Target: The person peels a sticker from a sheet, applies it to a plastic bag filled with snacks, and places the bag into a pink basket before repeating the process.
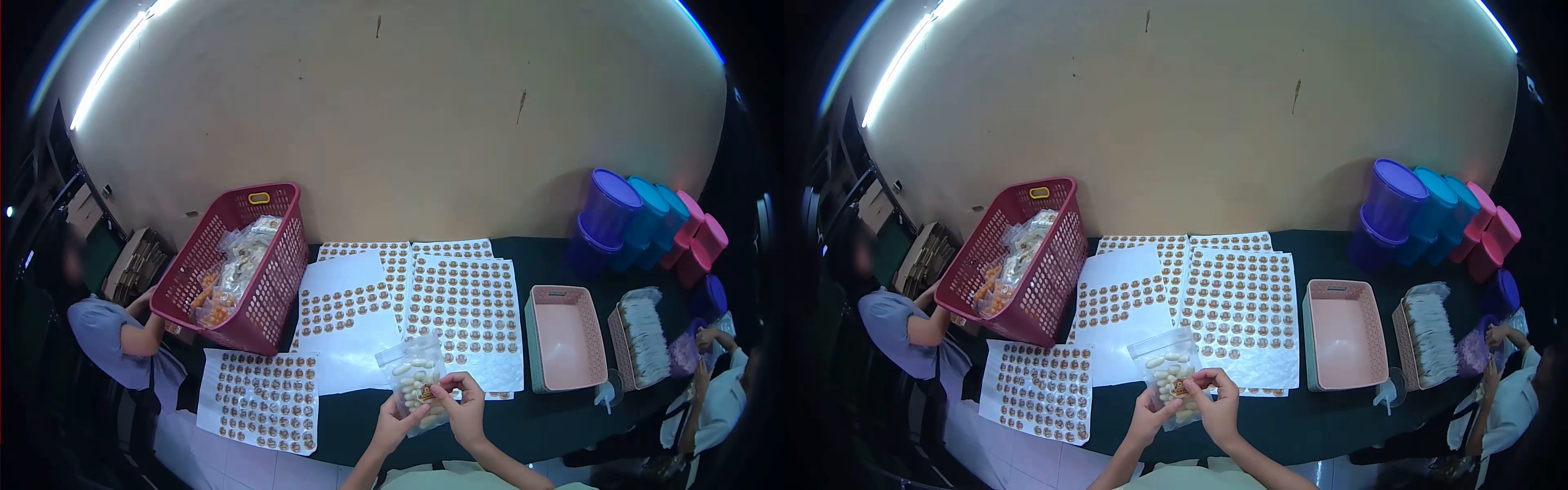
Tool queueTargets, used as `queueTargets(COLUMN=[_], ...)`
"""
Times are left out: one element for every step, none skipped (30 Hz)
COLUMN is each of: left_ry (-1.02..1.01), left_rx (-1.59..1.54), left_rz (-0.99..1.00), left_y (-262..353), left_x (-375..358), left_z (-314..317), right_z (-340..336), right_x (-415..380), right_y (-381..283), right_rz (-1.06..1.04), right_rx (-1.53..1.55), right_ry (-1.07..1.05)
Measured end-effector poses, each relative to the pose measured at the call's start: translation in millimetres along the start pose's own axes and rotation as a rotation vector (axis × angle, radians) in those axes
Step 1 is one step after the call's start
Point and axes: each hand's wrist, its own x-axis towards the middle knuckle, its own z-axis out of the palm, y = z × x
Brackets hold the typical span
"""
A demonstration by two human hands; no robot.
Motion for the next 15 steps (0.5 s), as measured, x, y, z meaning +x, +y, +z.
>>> queueTargets(left_ry=[0.001,0.005,0.007,0.003,0.043,0.084,0.082,0.074,0.067,0.068,0.043,0.017,0.009,0.012,0.000], left_rx=[-0.002,-0.018,-0.034,-0.033,-0.014,0.004,0.004,0.018,0.031,0.028,0.032,0.035,0.045,0.043,0.044], left_rz=[0.002,0.018,0.035,0.041,0.040,0.035,0.030,0.050,0.069,0.058,0.052,0.048,0.033,0.028,0.010], left_y=[-1.0,-2.4,-3.3,-4.2,-5.2,-5.8,-6.3,-6.3,-5.5,-4.6,-2.5,-0.8,-2.7,-1.4,0.9], left_x=[-0.1,0.1,0.6,1.9,3.6,4.4,3.7,4.5,5.6,5.8,5.9,5.6,6.4,5.4,5.3], left_z=[0.1,0.1,0.6,2.0,3.6,4.6,4.9,5.4,6.6,7.3,7.7,7.6,5.5,5.2,4.6], right_z=[0.6,1.0,1.5,2.6,4.0,4.5,4.0,3.2,2.0,0.7,-0.6,-1.9,-3.5,-4.0,-3.4], right_x=[-0.6,-1.2,-1.4,-1.9,-2.8,-3.2,-3.7,-2.7,-1.3,-0.4,1.0,1.9,1.4,0.5,0.0], right_y=[0.0,-0.1,-0.3,1.2,4.0,6.1,7.4,8.7,10.0,10.5,10.1,10.0,10.9,9.4,7.3], right_rz=[-0.001,-0.024,-0.049,-0.056,-0.072,-0.085,-0.082,-0.123,-0.163,-0.153,-0.157,-0.163,-0.195,-0.189,-0.139], right_rx=[-0.001,-0.028,-0.055,-0.055,-0.063,-0.072,-0.073,-0.150,-0.228,-0.233,-0.228,-0.223,-0.249,-0.250,-0.123], right_ry=[-0.003,-0.003,-0.003,-0.002,0.041,0.086,0.091,0.088,0.085,0.088,0.083,0.078,0.059,0.057,0.044])
